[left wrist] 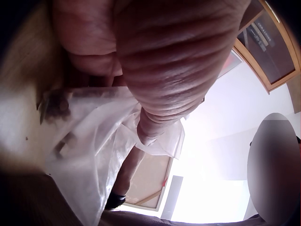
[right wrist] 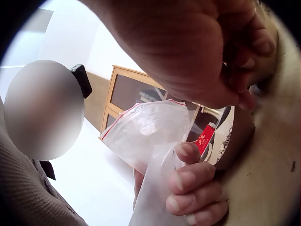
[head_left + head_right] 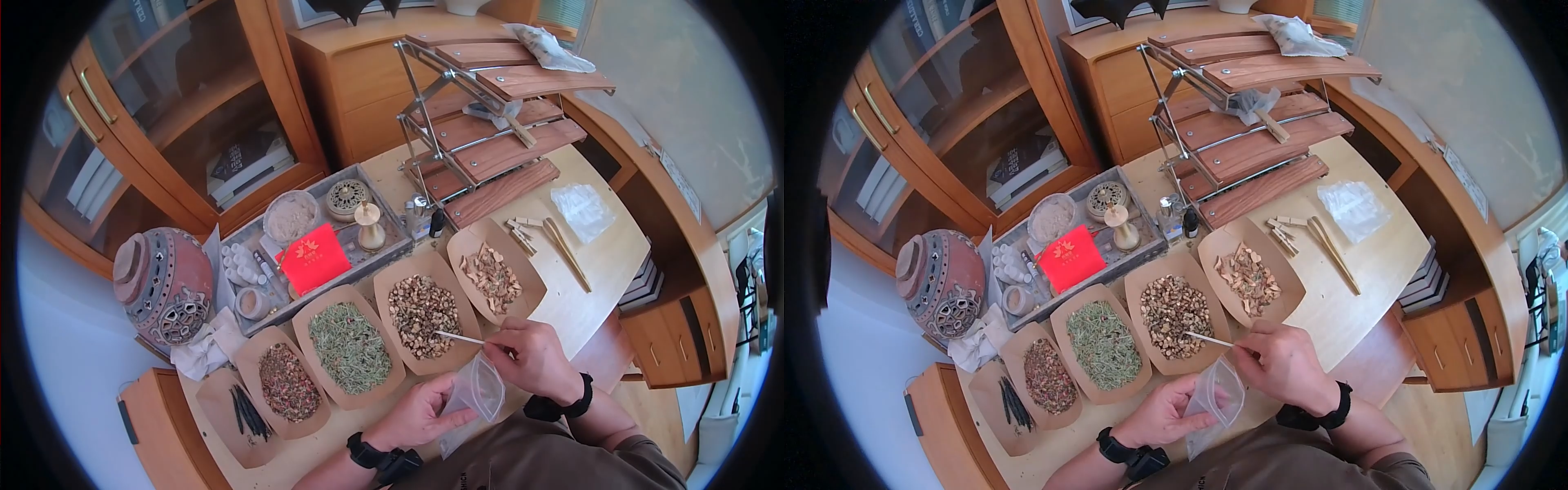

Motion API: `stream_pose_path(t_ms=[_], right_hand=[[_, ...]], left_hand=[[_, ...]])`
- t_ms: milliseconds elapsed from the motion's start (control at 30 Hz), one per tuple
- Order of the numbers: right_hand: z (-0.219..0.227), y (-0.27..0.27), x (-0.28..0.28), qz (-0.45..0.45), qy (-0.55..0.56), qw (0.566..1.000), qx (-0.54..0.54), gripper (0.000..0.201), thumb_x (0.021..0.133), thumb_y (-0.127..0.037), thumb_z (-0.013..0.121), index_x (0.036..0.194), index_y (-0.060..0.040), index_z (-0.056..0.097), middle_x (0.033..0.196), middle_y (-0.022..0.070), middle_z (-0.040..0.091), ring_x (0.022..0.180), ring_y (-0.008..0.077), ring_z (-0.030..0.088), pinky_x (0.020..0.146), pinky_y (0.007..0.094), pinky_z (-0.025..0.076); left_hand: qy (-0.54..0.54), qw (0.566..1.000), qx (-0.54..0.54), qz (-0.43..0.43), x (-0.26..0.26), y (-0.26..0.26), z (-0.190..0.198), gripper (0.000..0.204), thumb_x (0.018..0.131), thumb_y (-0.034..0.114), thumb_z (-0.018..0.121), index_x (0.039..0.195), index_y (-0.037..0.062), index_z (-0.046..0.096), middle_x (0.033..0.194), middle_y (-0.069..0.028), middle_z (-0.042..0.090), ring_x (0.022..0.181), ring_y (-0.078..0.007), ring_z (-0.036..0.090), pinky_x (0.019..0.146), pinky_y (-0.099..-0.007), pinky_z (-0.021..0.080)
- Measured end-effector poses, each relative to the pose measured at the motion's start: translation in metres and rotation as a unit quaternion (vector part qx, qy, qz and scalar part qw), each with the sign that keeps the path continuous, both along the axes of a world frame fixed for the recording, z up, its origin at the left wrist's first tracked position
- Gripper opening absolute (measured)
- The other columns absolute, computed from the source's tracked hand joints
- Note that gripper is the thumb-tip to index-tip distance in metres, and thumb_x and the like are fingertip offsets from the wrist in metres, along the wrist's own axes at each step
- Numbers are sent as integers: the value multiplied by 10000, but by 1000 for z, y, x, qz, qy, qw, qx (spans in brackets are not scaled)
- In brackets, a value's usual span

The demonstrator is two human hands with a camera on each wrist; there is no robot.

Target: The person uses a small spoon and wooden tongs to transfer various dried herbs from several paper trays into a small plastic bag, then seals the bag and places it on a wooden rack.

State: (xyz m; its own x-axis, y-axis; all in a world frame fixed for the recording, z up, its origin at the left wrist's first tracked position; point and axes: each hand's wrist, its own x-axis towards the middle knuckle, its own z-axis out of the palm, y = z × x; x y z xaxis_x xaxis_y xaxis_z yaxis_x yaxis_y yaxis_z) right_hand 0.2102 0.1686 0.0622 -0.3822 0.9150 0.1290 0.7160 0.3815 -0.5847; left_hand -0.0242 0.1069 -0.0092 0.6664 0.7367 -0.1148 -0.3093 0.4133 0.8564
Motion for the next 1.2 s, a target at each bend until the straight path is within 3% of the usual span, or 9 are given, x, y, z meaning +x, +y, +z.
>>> stream_pose_path(t_ms=[400, 567, 833, 1067, 1200], right_hand=[[2, 0, 12, -22, 88, 996, -10, 88, 871, -68, 765, 940, -26, 799, 722, 131, 648, 616, 310, 651, 576, 402, 520], [16, -1, 22, -25, 123, 992, -18, 102, 885, -27, 775, 981, -12, 805, 745, 102, 639, 581, 218, 614, 527, 344, 483], [48, -11, 48, -14, 96, 993, 64, 104, 846, 6, 797, 949, -9, 796, 755, 73, 626, 596, 206, 611, 525, 329, 476], [57, -11, 52, 72, -1, 983, 171, 148, 805, -27, 835, 941, -51, 781, 785, 52, 622, 673, 238, 638, 544, 359, 498], [55, -10, 52, 75, 4, 981, 178, 154, 800, -29, 841, 937, -42, 770, 787, 51, 615, 679, 241, 638, 549, 361, 500]], left_hand=[[-2, 999, 42, 23, -3, 5, 6, 385, 1039, 48, 704, 1403, 3, 587, 1314, -69, 682, 1222, -139, 653, 1071, -345, 526], [-18, 999, 1, 30, -4, 3, -1, 382, 1055, 61, 687, 1414, 5, 568, 1316, -74, 683, 1214, -153, 667, 1063, -354, 533], [-56, 996, -38, 57, -8, 5, 1, 362, 1066, 71, 669, 1402, 2, 555, 1277, -93, 686, 1156, -222, 714, 1035, -387, 550], [-52, 996, -36, 55, -8, 5, 0, 359, 1068, 84, 671, 1398, 7, 554, 1253, -89, 685, 1148, -230, 717, 1035, -395, 544], [-49, 997, -23, 55, -8, 5, 0, 365, 1070, 82, 668, 1406, 8, 548, 1260, -92, 688, 1158, -227, 713, 1040, -394, 542]])
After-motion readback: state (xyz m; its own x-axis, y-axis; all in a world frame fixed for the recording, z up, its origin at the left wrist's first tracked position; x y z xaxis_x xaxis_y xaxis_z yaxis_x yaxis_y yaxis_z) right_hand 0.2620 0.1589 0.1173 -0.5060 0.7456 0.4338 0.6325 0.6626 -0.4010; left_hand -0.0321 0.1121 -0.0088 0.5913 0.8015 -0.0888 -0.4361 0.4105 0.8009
